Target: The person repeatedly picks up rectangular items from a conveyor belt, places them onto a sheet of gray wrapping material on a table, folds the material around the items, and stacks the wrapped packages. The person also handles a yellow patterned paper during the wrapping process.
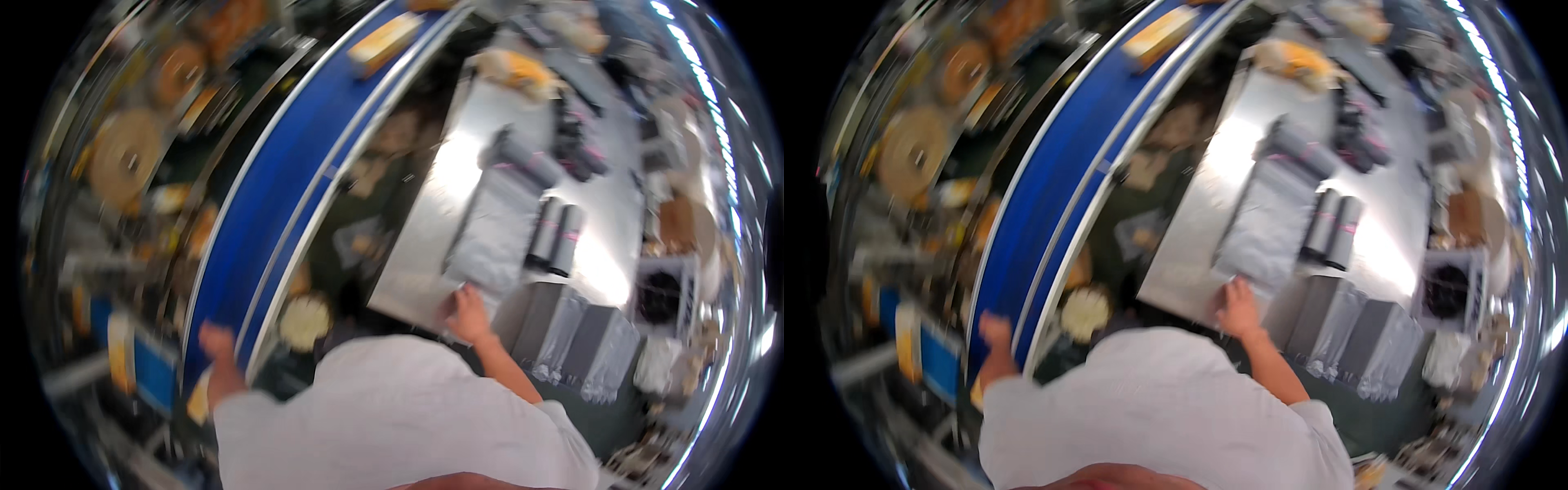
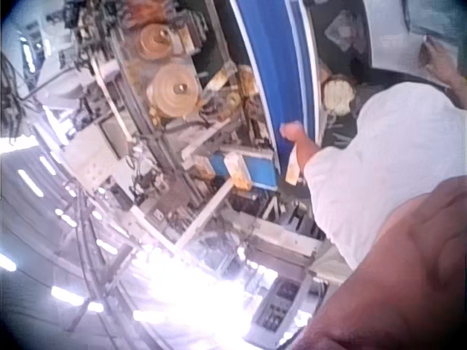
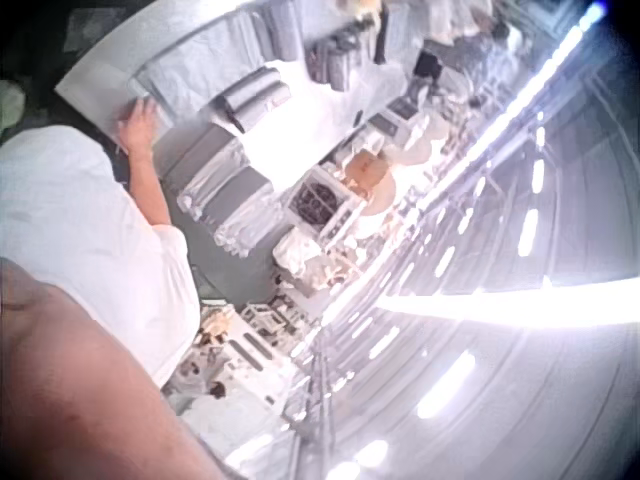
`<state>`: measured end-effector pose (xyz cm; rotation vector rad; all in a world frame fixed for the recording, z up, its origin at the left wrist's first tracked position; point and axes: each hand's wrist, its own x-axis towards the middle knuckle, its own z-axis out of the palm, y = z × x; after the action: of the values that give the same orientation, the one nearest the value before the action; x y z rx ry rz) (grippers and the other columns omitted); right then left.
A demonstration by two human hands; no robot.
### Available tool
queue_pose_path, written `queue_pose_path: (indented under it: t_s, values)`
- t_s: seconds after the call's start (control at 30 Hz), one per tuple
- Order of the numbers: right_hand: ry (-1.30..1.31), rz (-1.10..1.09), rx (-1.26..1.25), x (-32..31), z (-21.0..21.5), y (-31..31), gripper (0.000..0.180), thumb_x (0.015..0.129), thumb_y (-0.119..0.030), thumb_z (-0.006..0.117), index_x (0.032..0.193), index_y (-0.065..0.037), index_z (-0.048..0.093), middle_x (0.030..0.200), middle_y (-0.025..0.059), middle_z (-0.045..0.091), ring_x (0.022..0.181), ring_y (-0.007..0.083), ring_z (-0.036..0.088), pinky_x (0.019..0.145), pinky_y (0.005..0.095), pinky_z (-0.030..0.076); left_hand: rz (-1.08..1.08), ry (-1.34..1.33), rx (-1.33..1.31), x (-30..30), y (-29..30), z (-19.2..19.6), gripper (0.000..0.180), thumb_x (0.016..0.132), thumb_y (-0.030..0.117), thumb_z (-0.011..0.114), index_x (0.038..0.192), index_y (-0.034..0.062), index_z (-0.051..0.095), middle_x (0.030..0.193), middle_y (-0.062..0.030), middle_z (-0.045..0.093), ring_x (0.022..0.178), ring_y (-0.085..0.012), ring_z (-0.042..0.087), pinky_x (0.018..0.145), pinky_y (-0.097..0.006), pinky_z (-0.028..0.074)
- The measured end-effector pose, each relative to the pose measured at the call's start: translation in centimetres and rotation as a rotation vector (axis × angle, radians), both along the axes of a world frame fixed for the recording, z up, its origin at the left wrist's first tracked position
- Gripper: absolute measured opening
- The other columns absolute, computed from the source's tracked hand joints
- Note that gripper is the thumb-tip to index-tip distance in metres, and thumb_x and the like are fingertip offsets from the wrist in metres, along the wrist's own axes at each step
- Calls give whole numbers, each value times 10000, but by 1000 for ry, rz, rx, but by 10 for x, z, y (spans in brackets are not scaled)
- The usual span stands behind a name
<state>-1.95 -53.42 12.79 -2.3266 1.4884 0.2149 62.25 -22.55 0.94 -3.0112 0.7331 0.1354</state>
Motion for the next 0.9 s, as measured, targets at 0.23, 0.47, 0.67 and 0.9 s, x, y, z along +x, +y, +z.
queue_pose_path:
  t_s: [0.23, 0.47, 0.67, 0.9]
  values:
    - [32, -66, 115, 3, 12, -7, 905, 794, -274, 829, 1547, -46, 381, 1663, 245, 263, 1525, 479, 277, 1260, 527, 294, 226, 369, 436, 19, 57, -8, 964, 796, 233, 791, 1595, 70, 276, 1627, -175, 316, 1533, -398, 251, 1212, -541, 365]
    - [41, -83, 205, 6, 12, -11, 854, 817, -274, 822, 1535, -31, 428, 1646, 249, 291, 1506, 468, 312, 1250, 508, 315, -14, 380, 345, 28, 52, -14, 1094, 740, 120, 880, 1627, 113, 238, 1507, -189, 428, 1431, -401, 398, 1206, -487, 362]
    - [58, -109, 222, 4, 17, -8, 828, 829, -280, 820, 1531, -44, 448, 1673, 231, 268, 1529, 446, 297, 1256, 485, 318, 59, 255, 350, 23, -7, -9, 1164, 759, 121, 876, 1664, 179, 146, 1437, -179, 472, 1334, -409, 503, 1147, -492, 413]
    - [-105, -112, 147, -7, 15, -11, 771, 868, -244, 766, 1538, -44, 443, 1632, 211, 369, 1496, 434, 358, 1235, 482, 345, -257, 115, -328, 72, -109, 70, 1064, 731, 147, 829, 1643, 162, 282, 1397, -298, 560, 1260, -505, 550, 1098, -534, 447]
